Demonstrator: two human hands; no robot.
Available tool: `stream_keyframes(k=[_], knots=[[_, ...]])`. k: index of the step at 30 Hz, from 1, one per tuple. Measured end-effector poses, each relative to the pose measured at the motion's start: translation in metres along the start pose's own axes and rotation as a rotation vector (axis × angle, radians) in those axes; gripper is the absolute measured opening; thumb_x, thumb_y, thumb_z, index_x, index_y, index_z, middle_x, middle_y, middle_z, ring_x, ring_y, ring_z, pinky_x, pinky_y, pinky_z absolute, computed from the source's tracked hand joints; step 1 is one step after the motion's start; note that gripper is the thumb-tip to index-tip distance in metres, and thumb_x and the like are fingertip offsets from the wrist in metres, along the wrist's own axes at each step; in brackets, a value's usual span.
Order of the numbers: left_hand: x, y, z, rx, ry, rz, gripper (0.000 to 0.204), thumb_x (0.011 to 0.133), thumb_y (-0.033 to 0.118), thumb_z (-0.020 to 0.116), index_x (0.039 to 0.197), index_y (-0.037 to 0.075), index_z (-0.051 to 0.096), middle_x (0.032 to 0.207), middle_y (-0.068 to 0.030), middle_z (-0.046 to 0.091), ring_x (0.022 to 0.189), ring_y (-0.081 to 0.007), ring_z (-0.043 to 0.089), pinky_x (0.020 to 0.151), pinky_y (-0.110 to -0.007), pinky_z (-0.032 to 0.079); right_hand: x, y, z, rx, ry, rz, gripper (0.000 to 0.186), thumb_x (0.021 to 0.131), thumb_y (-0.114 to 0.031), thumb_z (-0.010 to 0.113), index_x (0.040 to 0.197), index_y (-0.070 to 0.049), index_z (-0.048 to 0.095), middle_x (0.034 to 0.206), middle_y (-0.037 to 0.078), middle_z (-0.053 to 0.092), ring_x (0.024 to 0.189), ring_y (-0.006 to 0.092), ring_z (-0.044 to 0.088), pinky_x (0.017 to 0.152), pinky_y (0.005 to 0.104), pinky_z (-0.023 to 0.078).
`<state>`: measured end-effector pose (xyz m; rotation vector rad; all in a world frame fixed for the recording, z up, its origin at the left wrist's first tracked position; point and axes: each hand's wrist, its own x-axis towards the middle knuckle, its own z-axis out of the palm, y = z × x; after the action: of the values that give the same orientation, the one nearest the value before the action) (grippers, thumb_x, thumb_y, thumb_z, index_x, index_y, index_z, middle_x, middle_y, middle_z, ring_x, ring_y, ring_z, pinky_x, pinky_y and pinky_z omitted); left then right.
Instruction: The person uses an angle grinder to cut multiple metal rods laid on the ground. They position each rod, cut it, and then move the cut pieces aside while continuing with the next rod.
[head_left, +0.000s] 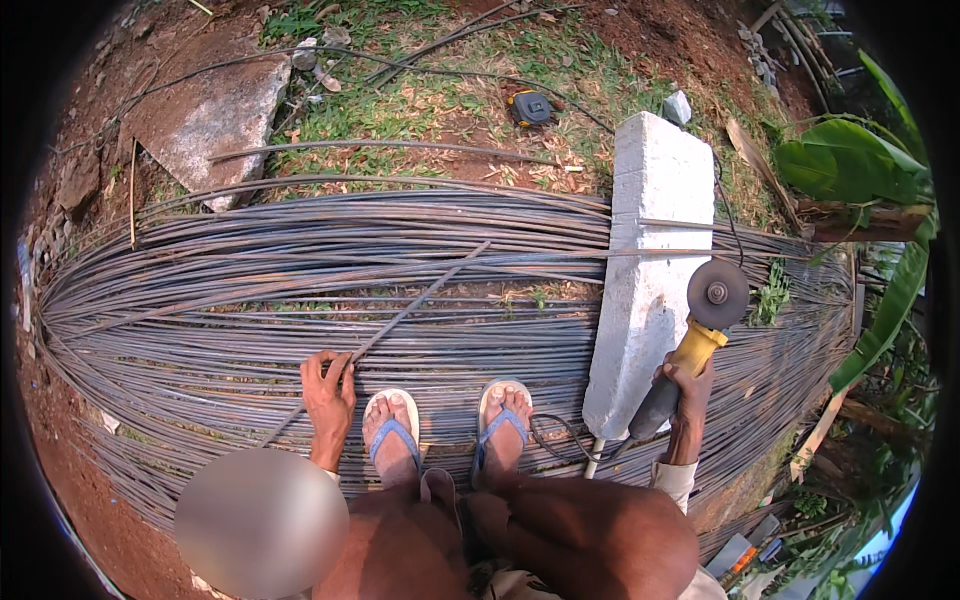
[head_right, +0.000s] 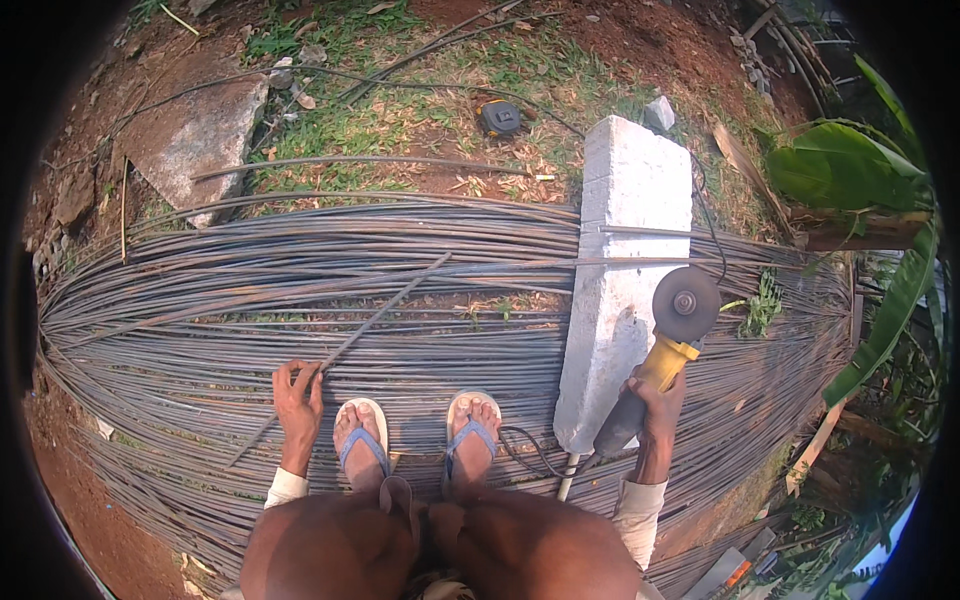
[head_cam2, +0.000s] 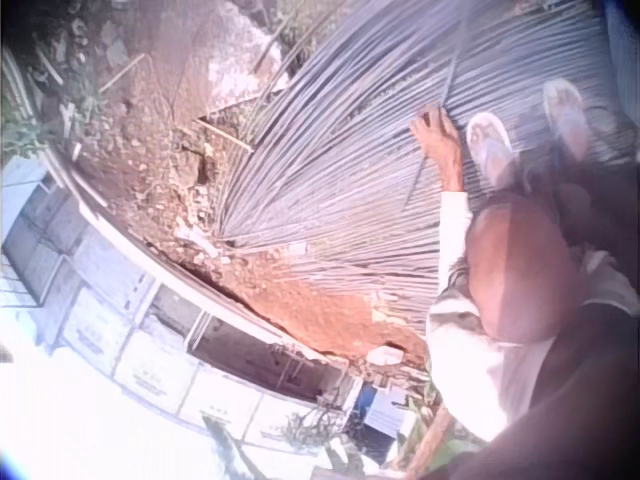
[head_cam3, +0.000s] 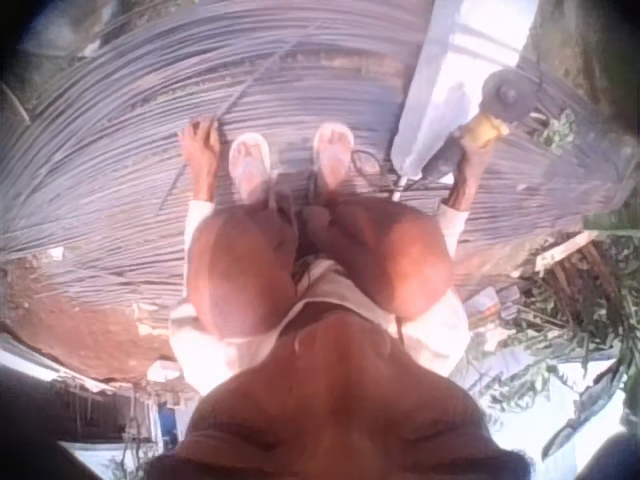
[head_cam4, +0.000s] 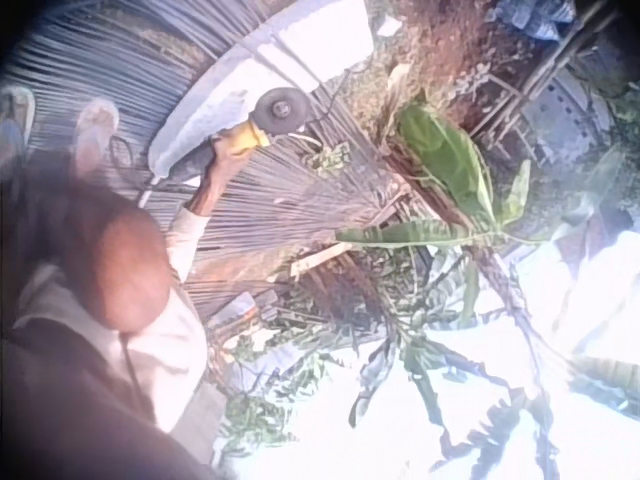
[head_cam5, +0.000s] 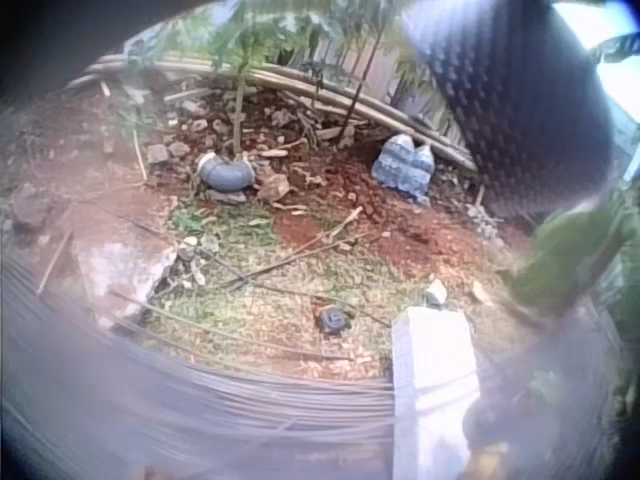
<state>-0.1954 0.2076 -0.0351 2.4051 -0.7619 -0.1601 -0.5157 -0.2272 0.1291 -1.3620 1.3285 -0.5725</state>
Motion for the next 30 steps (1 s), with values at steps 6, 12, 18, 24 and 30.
stream_keyframes(k=[6,12,18,24,30], knots=[[0.026,0.052,-0.007,-0.172,0.026,0.086,0.021,0.091,-0.001,0.078,0.112,0.002,0.076,0.106,-0.0134,0.071,0.097,-0.0338,0.066,0.089,-0.045,0.052,-0.004,0.0,0.014,0.105,-0.018,0.041,0.048,0.078,-0.005,0.076,0.12,0.0,0.055,0.093,0.013,0.068,0.068,0.0252,0.072,0.062,0.0387,0.063],[0.043,0.186,0.023,-0.818,-0.632,0.208,0.037,0.089,0.012,0.088,0.121,0.0,0.073,0.105,-0.0132,0.076,0.089,-0.0244,0.075,0.081,-0.035,0.061,0.0,0.002,0.036,0.394,0.091,0.104,0.032,0.089,-0.009,0.073,0.116,0.0,0.058,0.096,0.012,0.07,0.078,0.0242,0.073,0.066,0.0409,0.064],[0.041,0.282,0.042,-0.849,-0.946,0.183,0.048,0.095,0.028,0.083,0.134,0.005,0.068,0.122,-0.0165,0.077,0.113,-0.0342,0.075,0.097,-0.044,0.06,0.001,0.008,0.048,0.6,0.228,0.119,0.024,0.092,-0.016,0.074,0.109,-0.002,0.064,0.096,0.009,0.07,0.084,0.0238,0.07,0.076,0.0416,0.064],[0.041,0.289,0.055,-0.81,-0.986,-0.015,0.045,0.097,0.028,0.082,0.13,-0.001,0.072,0.122,-0.0238,0.078,0.118,-0.0365,0.076,0.1,-0.044,0.06,-0.006,0.013,0.054,0.608,0.284,0.03,0.023,0.092,-0.019,0.074,0.106,-0.004,0.066,0.097,0.008,0.07,0.088,0.024,0.07,0.08,0.0435,0.063],[0.042,0.277,0.068,-0.883,-1.096,-0.043,0.048,0.1,0.031,0.08,0.132,-0.003,0.073,0.122,-0.0228,0.079,0.116,-0.0346,0.077,0.1,-0.042,0.06,-0.009,0.018,0.057,0.615,0.262,0.0,0.027,0.092,-0.017,0.074,0.113,-0.003,0.065,0.098,0.007,0.069,0.09,0.0239,0.07,0.082,0.0436,0.063]])
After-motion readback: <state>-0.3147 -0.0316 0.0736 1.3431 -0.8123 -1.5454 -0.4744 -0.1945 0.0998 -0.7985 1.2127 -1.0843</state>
